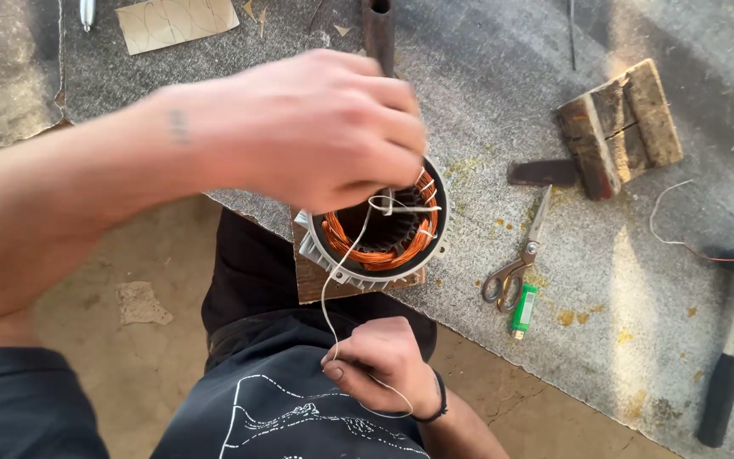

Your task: The recorder is winding an electric motor stator by hand using white string.

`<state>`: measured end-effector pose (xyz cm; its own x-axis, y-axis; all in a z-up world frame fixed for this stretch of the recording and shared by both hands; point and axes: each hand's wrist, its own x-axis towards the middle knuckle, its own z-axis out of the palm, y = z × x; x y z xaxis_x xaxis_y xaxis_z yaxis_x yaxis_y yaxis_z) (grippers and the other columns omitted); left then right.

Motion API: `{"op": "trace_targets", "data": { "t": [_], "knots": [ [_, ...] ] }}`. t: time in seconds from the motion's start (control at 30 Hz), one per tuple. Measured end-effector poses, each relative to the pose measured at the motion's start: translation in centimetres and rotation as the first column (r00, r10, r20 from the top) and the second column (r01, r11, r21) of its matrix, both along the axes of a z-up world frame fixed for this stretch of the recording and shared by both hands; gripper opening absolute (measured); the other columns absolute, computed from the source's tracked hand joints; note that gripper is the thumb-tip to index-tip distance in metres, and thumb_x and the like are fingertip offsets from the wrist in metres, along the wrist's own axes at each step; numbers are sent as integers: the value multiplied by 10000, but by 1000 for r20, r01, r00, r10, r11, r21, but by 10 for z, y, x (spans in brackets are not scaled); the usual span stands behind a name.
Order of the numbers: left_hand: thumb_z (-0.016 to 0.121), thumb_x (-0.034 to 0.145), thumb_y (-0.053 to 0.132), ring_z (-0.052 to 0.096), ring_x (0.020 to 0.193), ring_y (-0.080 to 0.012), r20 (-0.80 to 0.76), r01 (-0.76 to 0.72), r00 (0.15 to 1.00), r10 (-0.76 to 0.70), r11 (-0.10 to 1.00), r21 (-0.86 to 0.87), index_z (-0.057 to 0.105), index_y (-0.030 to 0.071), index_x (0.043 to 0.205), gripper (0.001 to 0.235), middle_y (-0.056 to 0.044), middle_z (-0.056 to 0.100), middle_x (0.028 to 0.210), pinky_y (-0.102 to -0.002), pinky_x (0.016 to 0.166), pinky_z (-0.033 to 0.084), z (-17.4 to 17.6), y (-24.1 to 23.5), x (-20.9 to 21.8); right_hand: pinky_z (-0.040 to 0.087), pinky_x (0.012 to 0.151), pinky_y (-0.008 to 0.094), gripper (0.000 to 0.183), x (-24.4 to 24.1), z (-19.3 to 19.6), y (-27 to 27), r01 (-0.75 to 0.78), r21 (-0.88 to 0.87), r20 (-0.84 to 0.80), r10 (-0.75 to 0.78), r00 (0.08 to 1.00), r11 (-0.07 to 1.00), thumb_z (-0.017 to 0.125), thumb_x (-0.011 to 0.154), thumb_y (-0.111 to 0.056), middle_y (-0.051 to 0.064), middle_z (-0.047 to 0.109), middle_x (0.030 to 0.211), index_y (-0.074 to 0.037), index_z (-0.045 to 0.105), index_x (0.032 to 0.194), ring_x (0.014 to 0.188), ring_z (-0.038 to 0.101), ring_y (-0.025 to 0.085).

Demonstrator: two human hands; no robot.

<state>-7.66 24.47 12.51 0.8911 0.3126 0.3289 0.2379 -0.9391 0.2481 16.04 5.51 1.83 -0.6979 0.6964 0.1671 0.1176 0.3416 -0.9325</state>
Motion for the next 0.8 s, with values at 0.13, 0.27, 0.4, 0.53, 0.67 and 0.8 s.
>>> {"op": "trace_targets", "data": {
  "t": [0.13, 0.27, 0.4, 0.53, 0.67, 0.8],
  "knots": [
    [707, 728, 208, 652, 1097, -224, -8, 2, 1000, -2, 995, -96, 671, 147, 830, 124, 0, 718, 1129, -411, 891, 521, 2, -10, -31, 448, 548, 336, 32, 1, 0, 16, -29, 10, -75, 30, 997, 1000, 760, 916, -137, -9, 596, 667, -119, 736, 905, 559, 601, 188],
    [725, 750, 165, 653, 980, -232, -141, -78, 988, 62, 991, -110, 707, 131, 891, 146, -17, 702, 1010, -435, 814, 530, 1, -10, -38, 359, 504, 340, 59, 1, 15, 30, -198, 261, -201, 253, 946, 945, 780, 870, -117, -13, 500, 633, -97, 725, 876, 505, 489, 169],
    [729, 844, 200, 668, 963, -248, -239, -270, 952, 191, 892, -363, 699, 138, 998, 169, 1, 695, 1044, -410, 756, 534, 4, 7, -35, 277, 474, 333, 129, -4, 37, 35, -195, 405, -309, 334, 891, 893, 817, 878, -149, -45, 418, 609, -80, 712, 848, 483, 422, 128],
    [765, 726, 202, 666, 994, -268, 15, -15, 1000, 23, 928, -372, 643, 144, 779, 144, -14, 667, 1042, -409, 739, 540, -24, 19, -19, 336, 567, 373, 126, 36, -1, 6, -380, 406, -366, 529, 766, 831, 673, 979, -134, -11, 470, 710, -15, 703, 951, 597, 502, 177],
    [742, 746, 171, 672, 903, -277, -14, -82, 997, 82, 956, -281, 642, 105, 831, 147, -53, 633, 962, -436, 660, 527, -28, 21, -3, 369, 559, 382, 281, 87, -22, -23, -665, 236, -87, 697, 712, 709, 641, 1084, -211, 34, 478, 751, -110, 517, 854, 602, 502, 220],
    [725, 806, 191, 681, 830, -278, -121, -190, 979, 163, 944, -270, 662, 137, 850, 94, -46, 632, 909, -447, 642, 523, -31, 18, 0, 391, 557, 377, 207, 123, -17, -37, -562, 181, 86, 557, 826, 807, 663, 1030, -250, 33, 494, 726, -116, 552, 917, 591, 514, 217]
  ]
}}
